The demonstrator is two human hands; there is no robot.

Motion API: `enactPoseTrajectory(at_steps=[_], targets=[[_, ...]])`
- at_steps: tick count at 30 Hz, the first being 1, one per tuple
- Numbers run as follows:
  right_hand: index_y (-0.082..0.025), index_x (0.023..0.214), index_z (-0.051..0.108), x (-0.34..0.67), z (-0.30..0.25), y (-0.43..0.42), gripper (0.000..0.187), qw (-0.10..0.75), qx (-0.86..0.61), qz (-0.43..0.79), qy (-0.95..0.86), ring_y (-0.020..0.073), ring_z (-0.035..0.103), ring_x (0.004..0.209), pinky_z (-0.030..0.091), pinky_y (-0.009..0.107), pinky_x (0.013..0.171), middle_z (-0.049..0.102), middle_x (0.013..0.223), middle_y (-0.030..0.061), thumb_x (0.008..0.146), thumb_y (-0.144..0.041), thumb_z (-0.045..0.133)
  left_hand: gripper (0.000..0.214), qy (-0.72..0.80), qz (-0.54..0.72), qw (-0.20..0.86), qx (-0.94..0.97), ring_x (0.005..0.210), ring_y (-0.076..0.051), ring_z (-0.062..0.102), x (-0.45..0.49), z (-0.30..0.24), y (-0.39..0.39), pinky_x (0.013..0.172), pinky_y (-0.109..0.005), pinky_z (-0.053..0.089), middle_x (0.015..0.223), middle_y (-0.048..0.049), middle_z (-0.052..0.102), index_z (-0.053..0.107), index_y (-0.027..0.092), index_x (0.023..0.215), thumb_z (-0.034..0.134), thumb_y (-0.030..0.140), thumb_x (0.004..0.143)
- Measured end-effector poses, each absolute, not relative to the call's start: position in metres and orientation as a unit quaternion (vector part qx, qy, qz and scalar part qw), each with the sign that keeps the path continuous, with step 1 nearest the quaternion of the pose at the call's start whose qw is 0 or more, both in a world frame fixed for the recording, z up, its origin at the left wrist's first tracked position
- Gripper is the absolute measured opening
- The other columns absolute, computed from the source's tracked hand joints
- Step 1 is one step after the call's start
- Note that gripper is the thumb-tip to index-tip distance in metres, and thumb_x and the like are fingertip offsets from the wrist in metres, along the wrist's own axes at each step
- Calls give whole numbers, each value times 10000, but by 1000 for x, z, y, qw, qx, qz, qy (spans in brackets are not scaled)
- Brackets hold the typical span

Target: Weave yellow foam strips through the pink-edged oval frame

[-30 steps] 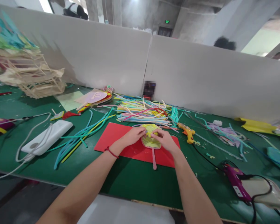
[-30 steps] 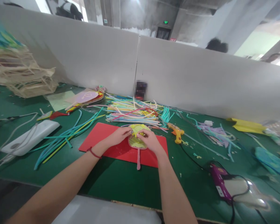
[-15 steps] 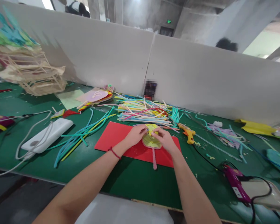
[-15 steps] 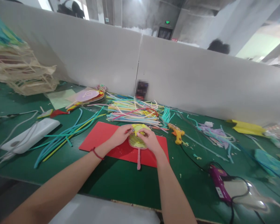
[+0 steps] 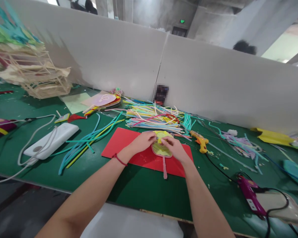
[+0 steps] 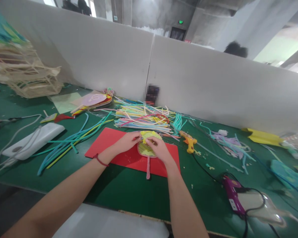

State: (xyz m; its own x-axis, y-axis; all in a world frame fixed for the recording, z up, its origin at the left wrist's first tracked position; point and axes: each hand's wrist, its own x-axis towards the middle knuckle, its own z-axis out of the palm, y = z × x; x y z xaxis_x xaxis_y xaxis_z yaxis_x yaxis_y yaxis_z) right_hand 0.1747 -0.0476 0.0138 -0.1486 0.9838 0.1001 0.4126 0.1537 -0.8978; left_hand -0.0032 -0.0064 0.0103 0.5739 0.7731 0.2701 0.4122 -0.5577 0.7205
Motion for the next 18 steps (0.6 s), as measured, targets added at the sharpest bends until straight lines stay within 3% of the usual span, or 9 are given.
enactPoseTrajectory(at_steps=[7, 14, 18], targets=[[-176, 929, 646, 180, 8, -43, 447, 410, -546, 388, -619, 193, 616, 777, 485, 293, 652, 659, 907, 71, 827, -530, 392, 219, 391, 325, 350, 787, 657, -132, 517, 0, 9, -7, 626, -238, 408, 665, -1, 559, 503, 161, 675, 388, 257, 834], [-179, 853, 623, 176, 7, -43, 316, 424, -536, 390, -616, 194, 625, 742, 481, 306, 674, 660, 812, 53, 729, -466, 578, 231, 396, 322, 346, 787, 639, -128, 512, 1, 10, -9, 614, -235, 411, 632, 10, 545, 507, 161, 653, 400, 269, 826], [-186, 774, 604, 172, 5, -44, 242, 416, -537, 380, -628, 187, 611, 695, 470, 313, 660, 655, 744, 39, 722, -422, 586, 238, 392, 306, 312, 809, 652, -133, 516, 2, 9, -9, 609, -235, 405, 655, -2, 563, 515, 159, 666, 393, 258, 844]])
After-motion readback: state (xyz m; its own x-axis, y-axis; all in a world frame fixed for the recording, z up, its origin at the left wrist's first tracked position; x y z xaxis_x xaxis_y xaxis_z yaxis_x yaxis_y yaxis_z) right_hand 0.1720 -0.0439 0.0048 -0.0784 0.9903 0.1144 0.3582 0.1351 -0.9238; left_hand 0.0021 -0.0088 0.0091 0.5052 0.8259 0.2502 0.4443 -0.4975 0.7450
